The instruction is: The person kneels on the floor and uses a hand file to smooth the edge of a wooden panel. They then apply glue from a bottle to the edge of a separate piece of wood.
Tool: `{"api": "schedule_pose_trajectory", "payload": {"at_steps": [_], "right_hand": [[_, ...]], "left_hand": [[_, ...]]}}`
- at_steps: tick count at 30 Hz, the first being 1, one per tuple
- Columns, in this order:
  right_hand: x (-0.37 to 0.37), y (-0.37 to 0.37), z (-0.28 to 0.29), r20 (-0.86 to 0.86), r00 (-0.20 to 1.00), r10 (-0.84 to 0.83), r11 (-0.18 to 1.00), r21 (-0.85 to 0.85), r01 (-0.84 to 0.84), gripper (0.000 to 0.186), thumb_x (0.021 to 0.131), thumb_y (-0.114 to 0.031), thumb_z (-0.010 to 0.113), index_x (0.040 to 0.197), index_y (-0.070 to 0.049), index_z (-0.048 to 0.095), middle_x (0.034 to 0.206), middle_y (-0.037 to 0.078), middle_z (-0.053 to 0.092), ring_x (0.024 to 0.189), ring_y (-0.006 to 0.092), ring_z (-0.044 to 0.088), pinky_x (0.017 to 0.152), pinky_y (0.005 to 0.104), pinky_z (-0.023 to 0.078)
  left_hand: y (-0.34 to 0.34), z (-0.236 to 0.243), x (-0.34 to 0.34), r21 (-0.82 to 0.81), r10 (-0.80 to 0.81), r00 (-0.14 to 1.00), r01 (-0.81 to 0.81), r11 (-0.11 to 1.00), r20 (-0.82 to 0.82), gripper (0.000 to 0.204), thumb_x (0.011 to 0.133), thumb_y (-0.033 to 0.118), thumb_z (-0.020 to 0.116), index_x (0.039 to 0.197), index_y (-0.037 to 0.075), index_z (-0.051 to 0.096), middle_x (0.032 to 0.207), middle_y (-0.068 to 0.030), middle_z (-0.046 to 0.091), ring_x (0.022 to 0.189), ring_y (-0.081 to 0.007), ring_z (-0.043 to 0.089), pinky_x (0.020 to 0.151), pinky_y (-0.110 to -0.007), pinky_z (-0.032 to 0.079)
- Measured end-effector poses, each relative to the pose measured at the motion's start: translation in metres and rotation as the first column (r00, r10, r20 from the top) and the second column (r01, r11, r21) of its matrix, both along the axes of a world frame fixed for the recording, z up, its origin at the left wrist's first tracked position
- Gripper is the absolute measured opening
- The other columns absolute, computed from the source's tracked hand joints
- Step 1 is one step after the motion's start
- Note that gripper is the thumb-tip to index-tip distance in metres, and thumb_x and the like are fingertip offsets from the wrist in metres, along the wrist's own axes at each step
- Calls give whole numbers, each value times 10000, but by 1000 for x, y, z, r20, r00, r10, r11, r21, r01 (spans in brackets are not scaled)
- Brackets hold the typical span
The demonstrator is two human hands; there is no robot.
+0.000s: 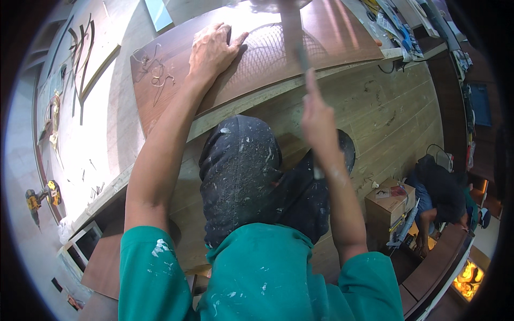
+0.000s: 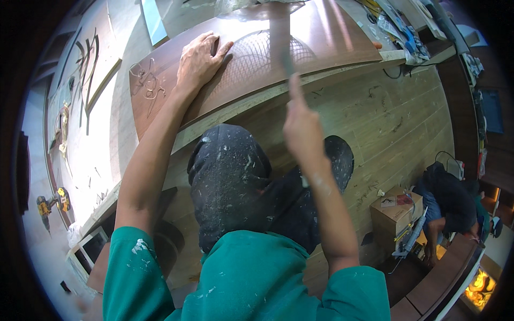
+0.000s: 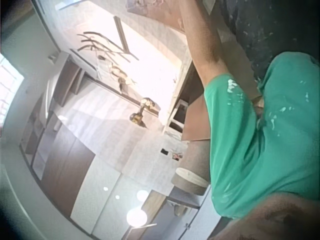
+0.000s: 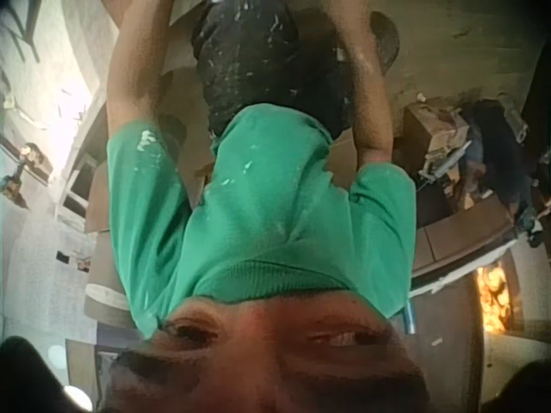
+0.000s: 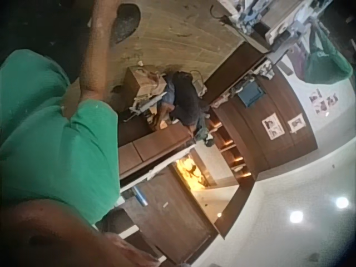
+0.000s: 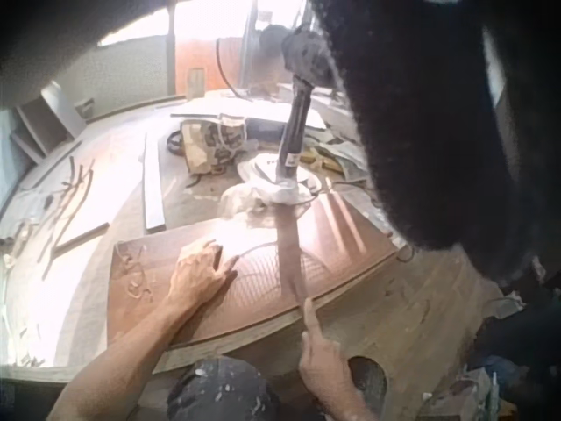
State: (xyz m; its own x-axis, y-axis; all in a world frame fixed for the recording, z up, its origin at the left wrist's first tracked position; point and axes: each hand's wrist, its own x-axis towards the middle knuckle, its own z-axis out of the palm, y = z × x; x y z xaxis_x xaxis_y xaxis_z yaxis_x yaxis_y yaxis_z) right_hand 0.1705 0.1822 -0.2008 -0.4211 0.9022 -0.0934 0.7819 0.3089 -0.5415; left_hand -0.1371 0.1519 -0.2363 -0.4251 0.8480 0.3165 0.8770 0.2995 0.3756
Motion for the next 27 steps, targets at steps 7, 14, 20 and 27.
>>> {"api": "schedule_pose_trajectory", "payload": {"at_steps": [7,14,20,27], "right_hand": [[73,120,-24,-88,964,-251,958,118,260,651,1084,-181,459,1689,-302,249,883,271,716,657,372,677,706,507,541],[31,37,-33,-196,964,178,972,190,-141,635,1094,-192,460,1684,-327,268,822,291,686,597,341,625,637,523,467],[108,165,-46,-176,970,-169,961,190,202,616,1109,-208,435,1687,-312,250,983,295,725,671,341,666,675,480,535],[88,114,-53,-180,983,39,949,315,20,594,1106,-220,431,1680,-273,289,1072,293,716,866,391,712,805,471,545]], "left_hand": [[9,8,10,10,-34,999,34,999,6,641,1015,598,576,1225,13,731,1371,-185,678,1259,-346,646,1130,-475,444],[-1,2,-1,42,0,999,2,999,-52,628,1019,574,587,1235,0,727,1373,-186,677,1283,-343,633,1132,-467,442],[12,0,5,40,-26,998,28,999,-56,630,1016,567,593,1272,4,714,1383,-186,672,1302,-338,622,1139,-458,434],[1,3,-2,39,7,997,-4,999,-74,615,1021,558,588,1275,11,714,1388,-179,669,1295,-335,625,1132,-462,438]]}}
